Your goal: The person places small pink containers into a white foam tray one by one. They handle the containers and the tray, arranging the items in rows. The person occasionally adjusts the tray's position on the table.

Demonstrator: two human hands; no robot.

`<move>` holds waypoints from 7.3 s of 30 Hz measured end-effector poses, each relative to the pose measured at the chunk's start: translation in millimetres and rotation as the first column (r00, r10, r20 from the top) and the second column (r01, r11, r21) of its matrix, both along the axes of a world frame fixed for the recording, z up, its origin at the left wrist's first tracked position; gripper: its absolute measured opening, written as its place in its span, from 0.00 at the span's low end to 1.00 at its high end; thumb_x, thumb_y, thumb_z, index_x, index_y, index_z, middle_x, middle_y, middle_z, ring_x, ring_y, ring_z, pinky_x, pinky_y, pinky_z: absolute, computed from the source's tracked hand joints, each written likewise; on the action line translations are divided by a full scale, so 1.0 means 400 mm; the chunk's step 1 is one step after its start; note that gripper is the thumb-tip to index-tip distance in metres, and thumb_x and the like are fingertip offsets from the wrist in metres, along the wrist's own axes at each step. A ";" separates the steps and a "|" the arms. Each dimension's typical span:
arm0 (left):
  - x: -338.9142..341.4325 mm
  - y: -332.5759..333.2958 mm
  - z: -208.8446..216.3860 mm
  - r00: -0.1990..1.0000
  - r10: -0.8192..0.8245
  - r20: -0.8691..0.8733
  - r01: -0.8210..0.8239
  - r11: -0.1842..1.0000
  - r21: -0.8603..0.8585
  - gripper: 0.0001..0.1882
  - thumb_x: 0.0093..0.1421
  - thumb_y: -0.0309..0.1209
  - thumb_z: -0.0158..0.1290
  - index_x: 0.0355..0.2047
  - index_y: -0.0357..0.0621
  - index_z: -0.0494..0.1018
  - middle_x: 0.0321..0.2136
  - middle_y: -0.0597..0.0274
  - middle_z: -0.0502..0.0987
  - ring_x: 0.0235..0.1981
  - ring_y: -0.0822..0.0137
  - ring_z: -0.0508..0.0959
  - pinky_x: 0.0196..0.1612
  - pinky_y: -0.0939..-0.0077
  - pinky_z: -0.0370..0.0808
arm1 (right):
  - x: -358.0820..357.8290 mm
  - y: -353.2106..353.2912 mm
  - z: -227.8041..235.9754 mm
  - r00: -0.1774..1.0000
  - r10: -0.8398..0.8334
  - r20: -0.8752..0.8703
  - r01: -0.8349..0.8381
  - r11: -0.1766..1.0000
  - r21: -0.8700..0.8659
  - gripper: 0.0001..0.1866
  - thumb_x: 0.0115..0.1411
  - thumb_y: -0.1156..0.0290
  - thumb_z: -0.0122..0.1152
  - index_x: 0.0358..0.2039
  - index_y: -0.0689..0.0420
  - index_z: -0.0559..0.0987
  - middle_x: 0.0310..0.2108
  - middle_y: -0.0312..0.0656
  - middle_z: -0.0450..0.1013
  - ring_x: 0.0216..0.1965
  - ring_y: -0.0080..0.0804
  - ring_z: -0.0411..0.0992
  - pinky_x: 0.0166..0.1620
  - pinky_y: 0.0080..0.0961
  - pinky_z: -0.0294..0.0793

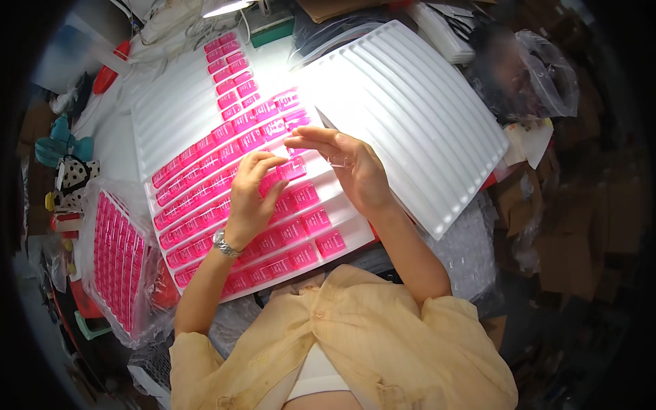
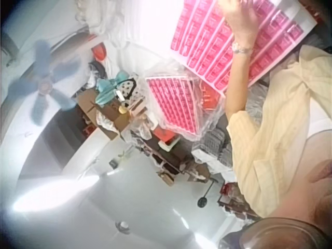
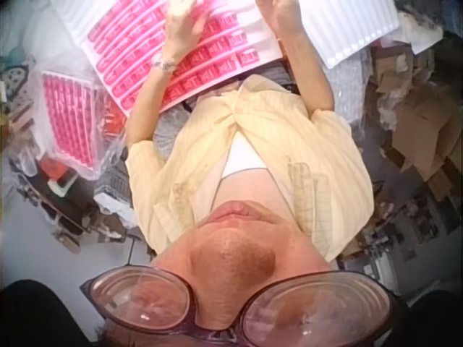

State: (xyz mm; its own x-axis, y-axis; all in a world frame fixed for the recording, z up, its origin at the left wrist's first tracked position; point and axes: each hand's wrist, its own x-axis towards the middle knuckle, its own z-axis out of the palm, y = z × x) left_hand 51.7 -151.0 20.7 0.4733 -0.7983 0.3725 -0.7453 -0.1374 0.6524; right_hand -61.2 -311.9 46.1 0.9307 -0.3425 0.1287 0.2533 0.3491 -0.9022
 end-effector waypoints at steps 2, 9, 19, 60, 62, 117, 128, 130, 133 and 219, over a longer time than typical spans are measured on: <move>-0.007 0.010 0.013 0.913 -0.143 -0.382 0.086 0.983 -0.162 0.20 0.49 0.15 0.58 0.44 0.34 0.70 0.41 0.56 0.72 0.45 0.63 0.73 0.50 0.70 0.73 | -0.002 0.013 0.009 0.996 0.083 0.041 -0.082 0.996 -0.017 0.27 0.66 0.62 0.30 0.51 0.66 0.72 0.49 0.50 0.72 0.57 0.37 0.65 0.62 0.34 0.57; -0.063 0.035 0.043 0.516 -0.399 -0.758 0.111 0.908 -0.403 0.19 0.51 0.14 0.56 0.44 0.31 0.71 0.45 0.56 0.68 0.47 0.65 0.74 0.55 0.73 0.73 | -0.023 0.077 -0.005 0.995 0.036 -0.094 -0.063 0.953 -0.295 0.25 0.65 0.56 0.50 0.52 0.64 0.69 0.48 0.46 0.69 0.52 0.34 0.67 0.55 0.28 0.64; 0.019 -0.060 -0.016 0.994 -0.095 0.058 0.092 0.994 0.060 0.16 0.46 0.16 0.59 0.37 0.38 0.74 0.36 0.55 0.72 0.37 0.59 0.75 0.40 0.67 0.74 | -0.388 -0.096 0.019 0.537 -0.843 -0.021 0.032 0.045 -0.998 0.34 0.47 0.57 0.70 0.51 0.61 0.70 0.53 0.47 0.66 0.57 0.45 0.62 0.59 0.44 0.55; 0.024 -0.129 -0.127 0.947 -0.258 0.190 0.270 0.962 -0.038 0.11 0.54 0.18 0.55 0.39 0.34 0.73 0.36 0.56 0.73 0.34 0.65 0.75 0.34 0.73 0.75 | -1.765 0.850 -0.774 -0.735 -0.267 -0.624 0.317 0.678 -0.663 0.23 0.45 0.53 0.70 0.33 0.60 0.79 0.27 0.51 0.76 0.19 0.44 0.75 0.27 0.38 0.76; 0.041 -0.085 -0.078 0.968 -0.161 0.190 0.174 0.983 -0.054 0.10 0.51 0.16 0.54 0.36 0.34 0.74 0.34 0.56 0.73 0.32 0.65 0.75 0.34 0.74 0.75 | -1.698 0.652 -0.667 -0.773 -0.393 -0.499 0.054 0.742 -0.668 0.23 0.50 0.63 0.61 0.46 0.58 0.74 0.43 0.54 0.73 0.45 0.52 0.73 0.45 0.45 0.73; 0.095 0.006 0.005 0.967 0.202 0.159 -0.232 0.950 0.210 0.16 0.47 0.41 0.65 0.31 0.45 0.78 0.33 0.62 0.74 0.41 0.65 0.69 0.46 0.67 0.65 | 0.064 -0.087 -0.014 0.889 -0.414 -0.197 0.375 0.903 -0.210 0.18 0.59 0.58 0.61 0.21 0.57 0.75 0.14 0.32 0.69 0.13 0.09 0.57 0.18 0.09 0.53; 0.034 0.073 0.017 0.916 0.071 0.396 -0.171 0.960 0.223 0.18 0.45 0.40 0.65 0.34 0.47 0.77 0.42 0.69 0.73 0.51 0.66 0.65 0.54 0.60 0.52 | -0.003 -0.007 -0.011 0.943 -0.266 -0.198 0.212 0.943 -0.255 0.05 0.56 0.77 0.62 0.34 0.63 0.79 0.25 0.36 0.76 0.25 0.14 0.69 0.29 0.12 0.68; 0.036 0.072 0.012 0.903 0.026 0.429 -0.123 0.972 0.199 0.16 0.47 0.39 0.64 0.34 0.48 0.76 0.41 0.70 0.74 0.52 0.66 0.65 0.55 0.58 0.50 | 0.005 0.028 -0.014 0.962 -0.252 -0.109 0.185 0.889 -0.419 0.03 0.55 0.79 0.61 0.31 0.62 0.79 0.27 0.35 0.74 0.26 0.15 0.68 0.29 0.14 0.66; 0.031 0.080 0.002 0.978 0.040 0.203 -0.060 0.994 0.094 0.15 0.50 0.37 0.63 0.37 0.47 0.75 0.38 0.69 0.76 0.53 0.63 0.64 0.55 0.54 0.48 | 0.019 0.079 -0.008 0.972 -0.234 -0.009 0.176 0.755 -0.631 0.02 0.53 0.80 0.61 0.29 0.62 0.79 0.28 0.36 0.72 0.27 0.18 0.68 0.29 0.15 0.66; 0.035 0.127 -0.002 0.957 0.154 0.246 -0.199 0.965 0.171 0.17 0.46 0.38 0.65 0.35 0.48 0.77 0.31 0.67 0.72 0.37 0.67 0.70 0.43 0.69 0.59 | 0.203 0.020 -0.044 0.994 0.022 0.104 0.102 0.099 -0.990 0.07 0.47 0.69 0.66 0.23 0.57 0.78 0.25 0.39 0.72 0.31 0.35 0.71 0.36 0.30 0.70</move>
